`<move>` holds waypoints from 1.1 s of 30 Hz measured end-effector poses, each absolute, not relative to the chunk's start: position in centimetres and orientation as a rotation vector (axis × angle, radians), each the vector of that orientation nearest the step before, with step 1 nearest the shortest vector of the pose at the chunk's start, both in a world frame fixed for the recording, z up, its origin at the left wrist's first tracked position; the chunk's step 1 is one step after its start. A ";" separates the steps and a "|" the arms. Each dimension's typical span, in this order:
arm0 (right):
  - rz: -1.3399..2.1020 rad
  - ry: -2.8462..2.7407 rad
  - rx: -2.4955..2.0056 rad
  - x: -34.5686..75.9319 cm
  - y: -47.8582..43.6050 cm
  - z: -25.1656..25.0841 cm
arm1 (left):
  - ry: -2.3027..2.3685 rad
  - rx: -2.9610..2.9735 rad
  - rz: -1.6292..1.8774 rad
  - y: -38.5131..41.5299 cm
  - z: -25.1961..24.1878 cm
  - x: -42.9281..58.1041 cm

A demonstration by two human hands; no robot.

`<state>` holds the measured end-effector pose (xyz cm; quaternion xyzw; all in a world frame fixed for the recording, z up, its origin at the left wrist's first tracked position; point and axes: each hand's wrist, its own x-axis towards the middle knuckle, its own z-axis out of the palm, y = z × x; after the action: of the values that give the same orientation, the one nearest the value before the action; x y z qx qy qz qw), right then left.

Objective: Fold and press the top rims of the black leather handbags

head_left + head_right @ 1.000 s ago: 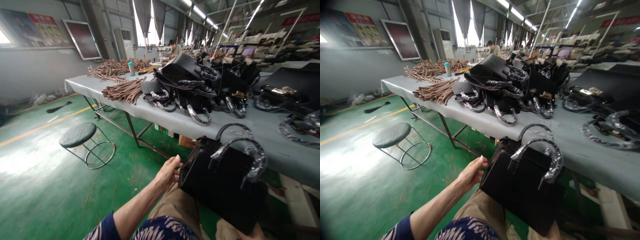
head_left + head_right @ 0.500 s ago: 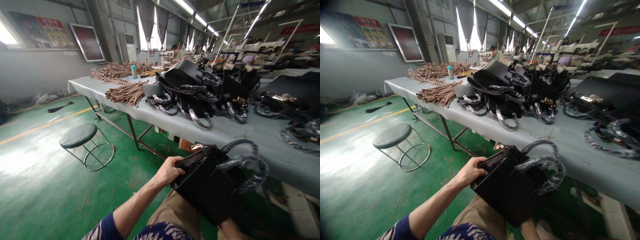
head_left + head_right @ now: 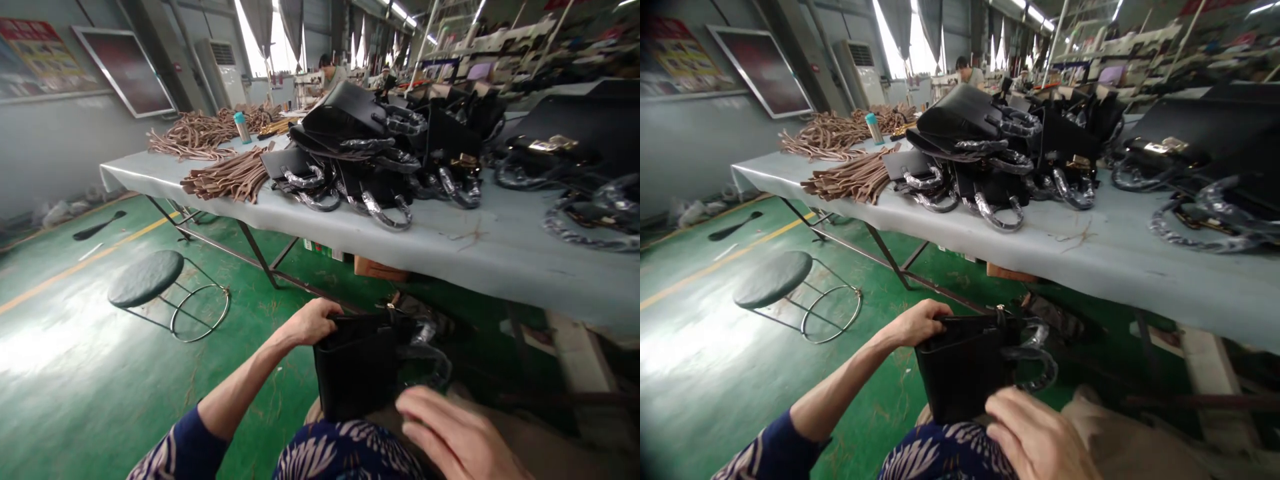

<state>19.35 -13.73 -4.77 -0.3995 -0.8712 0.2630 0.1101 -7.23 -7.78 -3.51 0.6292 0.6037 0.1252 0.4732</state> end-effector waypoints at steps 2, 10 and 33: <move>0.410 -2.532 -0.974 17.7 -12.3 -3.8 | 1.463 1.596 0.300 -7.8 -3.2 -6.9; -0.055 -2.695 -0.991 14.4 -9.7 -3.5 | 1.596 1.855 0.237 -9.3 -1.7 -5.5; 0.393 -2.285 -1.428 21.9 -12.6 -5.3 | 1.765 1.866 0.172 -11.1 -1.4 -4.3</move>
<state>21.87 -12.61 -5.30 -0.5130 -0.8208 0.1410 0.2078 -4.26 -11.09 -1.38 0.6958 0.6583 0.0641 0.2799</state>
